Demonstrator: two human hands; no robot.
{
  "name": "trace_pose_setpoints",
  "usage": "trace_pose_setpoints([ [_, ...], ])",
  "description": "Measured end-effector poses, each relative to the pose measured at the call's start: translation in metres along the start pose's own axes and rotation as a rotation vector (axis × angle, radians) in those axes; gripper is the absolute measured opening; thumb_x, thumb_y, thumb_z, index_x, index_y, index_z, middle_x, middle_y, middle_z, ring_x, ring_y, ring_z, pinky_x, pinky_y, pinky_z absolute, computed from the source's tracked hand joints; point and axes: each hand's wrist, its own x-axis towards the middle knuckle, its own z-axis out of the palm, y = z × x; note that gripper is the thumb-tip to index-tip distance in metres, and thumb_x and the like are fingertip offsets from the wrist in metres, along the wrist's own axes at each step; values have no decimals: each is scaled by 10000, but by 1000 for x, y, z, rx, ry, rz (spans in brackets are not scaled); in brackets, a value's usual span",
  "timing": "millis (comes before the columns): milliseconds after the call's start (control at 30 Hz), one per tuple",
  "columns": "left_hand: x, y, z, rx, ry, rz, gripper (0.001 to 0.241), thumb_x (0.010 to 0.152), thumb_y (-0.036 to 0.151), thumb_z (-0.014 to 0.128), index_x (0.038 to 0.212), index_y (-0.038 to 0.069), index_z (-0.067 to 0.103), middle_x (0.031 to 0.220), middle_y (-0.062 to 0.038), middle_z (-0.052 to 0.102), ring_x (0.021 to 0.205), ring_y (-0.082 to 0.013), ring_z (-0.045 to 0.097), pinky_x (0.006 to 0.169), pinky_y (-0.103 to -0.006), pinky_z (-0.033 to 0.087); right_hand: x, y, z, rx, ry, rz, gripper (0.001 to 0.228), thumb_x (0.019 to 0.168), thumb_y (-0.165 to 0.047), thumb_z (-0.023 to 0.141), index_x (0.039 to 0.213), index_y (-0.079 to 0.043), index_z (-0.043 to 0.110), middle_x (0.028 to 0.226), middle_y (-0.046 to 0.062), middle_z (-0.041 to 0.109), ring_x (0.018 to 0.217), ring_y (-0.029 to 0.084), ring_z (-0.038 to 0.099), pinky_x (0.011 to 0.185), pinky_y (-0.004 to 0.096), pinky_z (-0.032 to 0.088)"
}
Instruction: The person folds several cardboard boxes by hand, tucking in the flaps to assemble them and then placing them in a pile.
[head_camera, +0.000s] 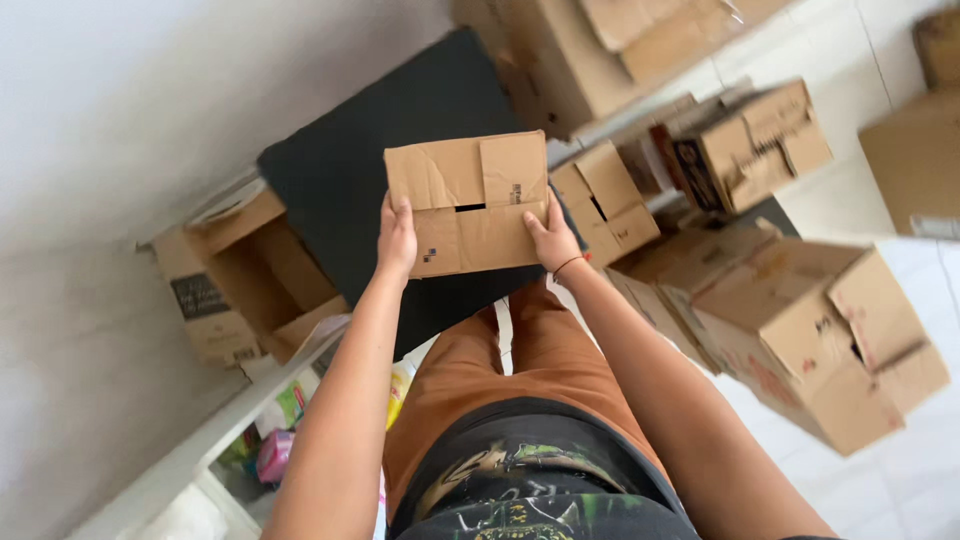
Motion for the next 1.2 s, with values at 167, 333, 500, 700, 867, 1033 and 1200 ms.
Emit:
trace_pose_setpoints([
  [167,27,-22,69,211,-81,47,708,1095,556,287,1621,89,209,1651,-224,284,1521,-397,283,1241,-568,252,-31,64,-29,156,107,133,721,989,-518,588,1615,-413,246,1546,203,479,1453,357,419,1251,463,313],
  [333,-7,11,154,402,-191,86,699,1067,544,347,1609,108,267,1613,-221,337,1498,-415,329,1223,-557,313,-51,115,-76,388,297,197,675,1017,-500,524,1620,-303,294,1577,187,444,1475,343,385,1257,465,285],
  [500,-1,30,258,649,-211,284,691,1035,579,457,1538,105,436,1537,-185,393,1456,-415,388,1163,-548,391,-38,185,-111,500,556,207,666,1059,-487,491,1602,-148,308,1602,222,391,1488,340,363,1261,450,266],
  [700,57,41,345,678,-336,461,625,1006,433,594,1526,106,477,1484,-146,474,1417,-383,457,1139,-503,430,-8,225,-117,563,694,205,687,1053,-373,548,1600,-43,295,1609,265,353,1494,389,341,1257,492,257],
  [867,132,8,392,719,-427,437,740,935,363,668,1566,96,388,1505,-153,473,1441,-367,432,1188,-512,367,46,254,-100,641,663,220,765,1022,-314,586,1627,-62,193,1643,237,286,1513,369,314,1276,473,238],
  [1033,188,-48,419,793,-443,300,776,887,392,687,1572,210,370,1568,-81,416,1489,-324,366,1209,-515,303,109,295,-63,650,601,281,849,977,-298,639,1639,-88,150,1668,190,241,1534,328,282,1291,446,222],
  [1200,224,-92,454,753,-528,229,814,902,298,677,1612,201,291,1680,-157,254,1558,-361,220,1268,-526,224,172,349,-37,622,586,353,917,955,-280,659,1643,-95,82,1683,182,191,1553,296,242,1306,402,210],
])
